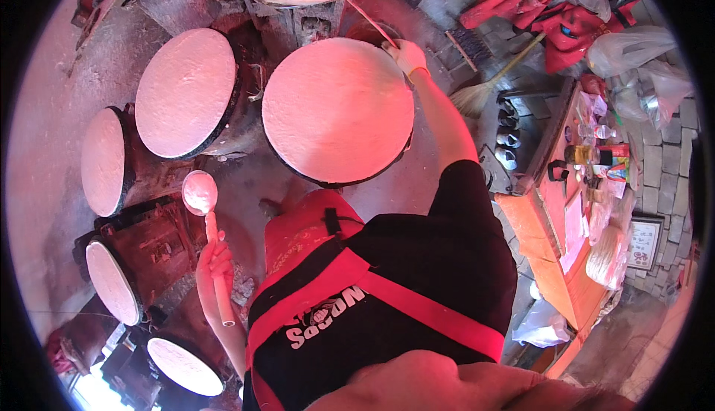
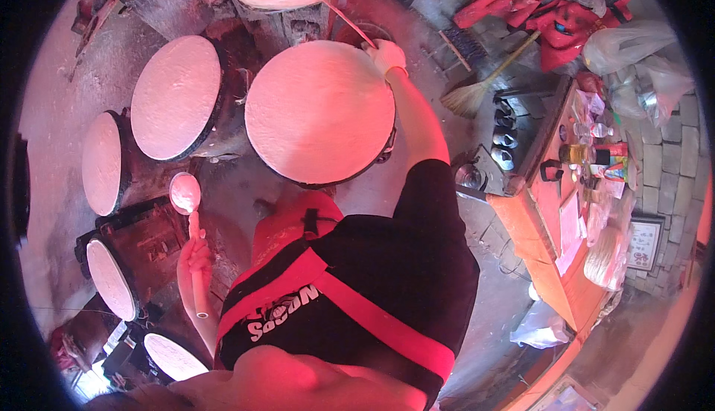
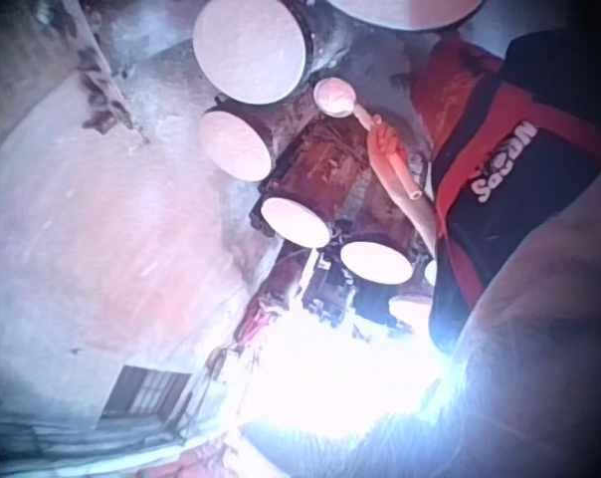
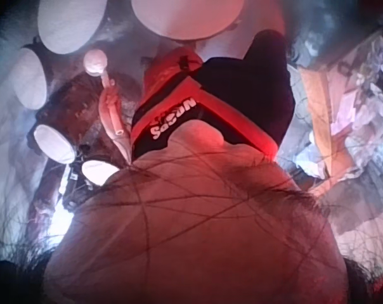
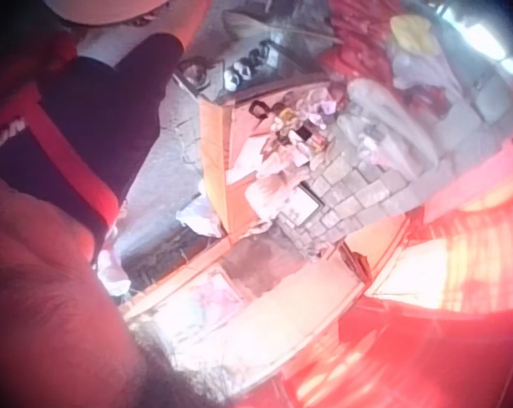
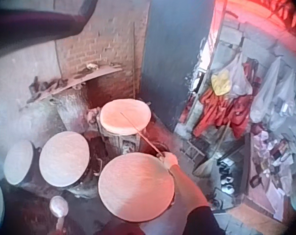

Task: The person uses a ladle to pour batter onto circular heated surfaces and spreads it thin using a stick, then peels the thin wrappers off once cooked.

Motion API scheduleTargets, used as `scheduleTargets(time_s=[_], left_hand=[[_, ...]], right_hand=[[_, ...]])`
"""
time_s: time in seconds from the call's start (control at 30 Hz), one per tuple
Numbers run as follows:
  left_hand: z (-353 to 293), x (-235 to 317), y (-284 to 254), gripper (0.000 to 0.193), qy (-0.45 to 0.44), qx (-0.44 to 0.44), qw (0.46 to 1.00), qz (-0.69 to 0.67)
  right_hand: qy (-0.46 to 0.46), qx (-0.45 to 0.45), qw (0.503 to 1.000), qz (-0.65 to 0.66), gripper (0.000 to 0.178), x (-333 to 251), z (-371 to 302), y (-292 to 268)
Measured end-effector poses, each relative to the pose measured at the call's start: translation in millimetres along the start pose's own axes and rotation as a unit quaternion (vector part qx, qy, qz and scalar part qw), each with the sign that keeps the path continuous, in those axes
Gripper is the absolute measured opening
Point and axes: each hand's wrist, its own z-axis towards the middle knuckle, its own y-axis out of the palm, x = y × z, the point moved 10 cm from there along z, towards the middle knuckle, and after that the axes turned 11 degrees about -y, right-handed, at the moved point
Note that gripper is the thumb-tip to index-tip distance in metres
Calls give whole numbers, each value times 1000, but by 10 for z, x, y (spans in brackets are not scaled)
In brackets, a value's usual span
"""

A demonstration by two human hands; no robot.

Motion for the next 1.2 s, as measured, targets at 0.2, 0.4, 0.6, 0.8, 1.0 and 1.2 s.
scheduleTargets(time_s=[0.2, 0.4, 0.6, 0.8, 1.0, 1.2], left_hand=[[101, -200, 220, 25, 0, 7, 999, 34], [275, -224, 319, 24, -17, 12, 999, 45], [372, -236, 350, 22, -18, 27, 997, 74], [435, -189, 410, 22, -6, 48, 995, 86], [672, 116, 649, 21, -10, 56, 988, 143], [1069, 764, 1081, 21, -35, 55, 980, 186]], right_hand=[[-38, -106, 986, 121, 46, -181, 166, 250], [-60, -93, 874, 473, 32, -154, -37, -6], [22, -17, 804, 594, 34, 246, -188, -298], [-48, -6, 908, 415, 32, 33, 310, -895], [-240, 147, 952, -122, 18, -1512, 1066, -2160], [-395, 390, 777, -295, 22, -2952, 1188, -2700]])
